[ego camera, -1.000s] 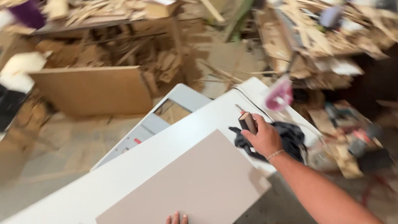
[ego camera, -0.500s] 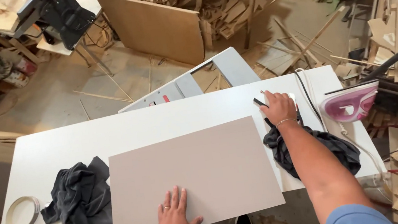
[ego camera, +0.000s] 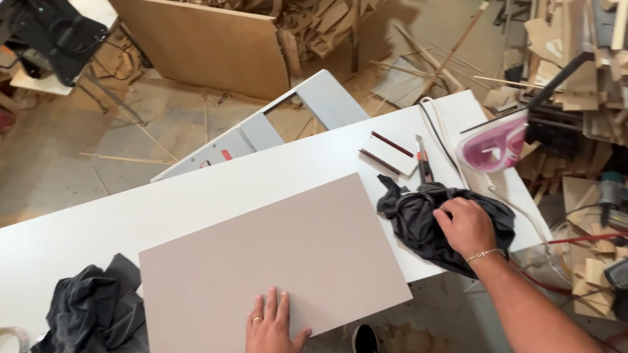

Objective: Trimming excess edge banding from a wooden board and smoothing the edges with a sanding block

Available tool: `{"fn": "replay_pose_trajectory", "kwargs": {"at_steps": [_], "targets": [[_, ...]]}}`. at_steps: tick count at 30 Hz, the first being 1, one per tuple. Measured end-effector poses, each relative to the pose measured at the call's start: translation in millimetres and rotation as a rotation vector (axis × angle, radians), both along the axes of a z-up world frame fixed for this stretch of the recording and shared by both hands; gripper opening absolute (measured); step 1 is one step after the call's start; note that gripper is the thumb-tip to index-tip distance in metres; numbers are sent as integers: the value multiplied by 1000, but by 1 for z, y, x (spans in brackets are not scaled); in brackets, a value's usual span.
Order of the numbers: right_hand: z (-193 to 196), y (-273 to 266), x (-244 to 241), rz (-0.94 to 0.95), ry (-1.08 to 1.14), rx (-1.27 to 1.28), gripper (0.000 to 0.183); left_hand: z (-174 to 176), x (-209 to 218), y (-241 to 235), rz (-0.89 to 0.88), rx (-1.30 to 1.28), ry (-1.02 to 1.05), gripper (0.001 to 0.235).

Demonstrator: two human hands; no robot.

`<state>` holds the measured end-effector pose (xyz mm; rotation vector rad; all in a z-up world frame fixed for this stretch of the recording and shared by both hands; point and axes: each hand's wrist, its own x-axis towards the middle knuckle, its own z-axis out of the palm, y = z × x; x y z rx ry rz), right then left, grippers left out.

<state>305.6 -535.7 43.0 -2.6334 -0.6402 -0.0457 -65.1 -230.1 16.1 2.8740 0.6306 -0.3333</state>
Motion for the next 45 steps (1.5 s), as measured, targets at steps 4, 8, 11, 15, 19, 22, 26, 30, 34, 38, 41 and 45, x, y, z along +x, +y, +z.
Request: {"fn": "replay_pose_trajectory", "kwargs": {"at_steps": [4,8,11,15,19,22,26,30,34,38,41,45], "targets": [[46,17,-10,-225,418,34,39,12,28,-16,-16,-145,-47,79],[20,47,-17,-265,482,-172,49,24,70,-41,-135,-239,-74,64],[44,58,-38,-249,385,100,25,47,99,-56,-188,-348,-153,61],[83,44,-78,-160,413,349,20,107,133,-74,-33,-672,-229,69],[93,27,-98,-60,415,502,20,141,175,-91,113,-987,-228,69],[93,15,-103,21,344,727,26,168,186,-96,182,-1035,-273,31],[130,2,-118,30,475,860,31,192,191,-90,164,-1153,-411,26],[176,-14,-142,251,629,863,27,218,190,-93,96,-1585,-587,20],[224,-28,-163,299,595,736,13,286,162,-87,-67,-1640,-612,18],[279,-22,-193,315,597,748,10,324,135,-61,-162,-1548,-651,19],[275,-20,-204,130,567,411,26,356,108,-40,-241,-1501,-721,15],[243,-4,-225,-2,273,195,25,371,71,-17,-387,-1350,-756,9]]}}
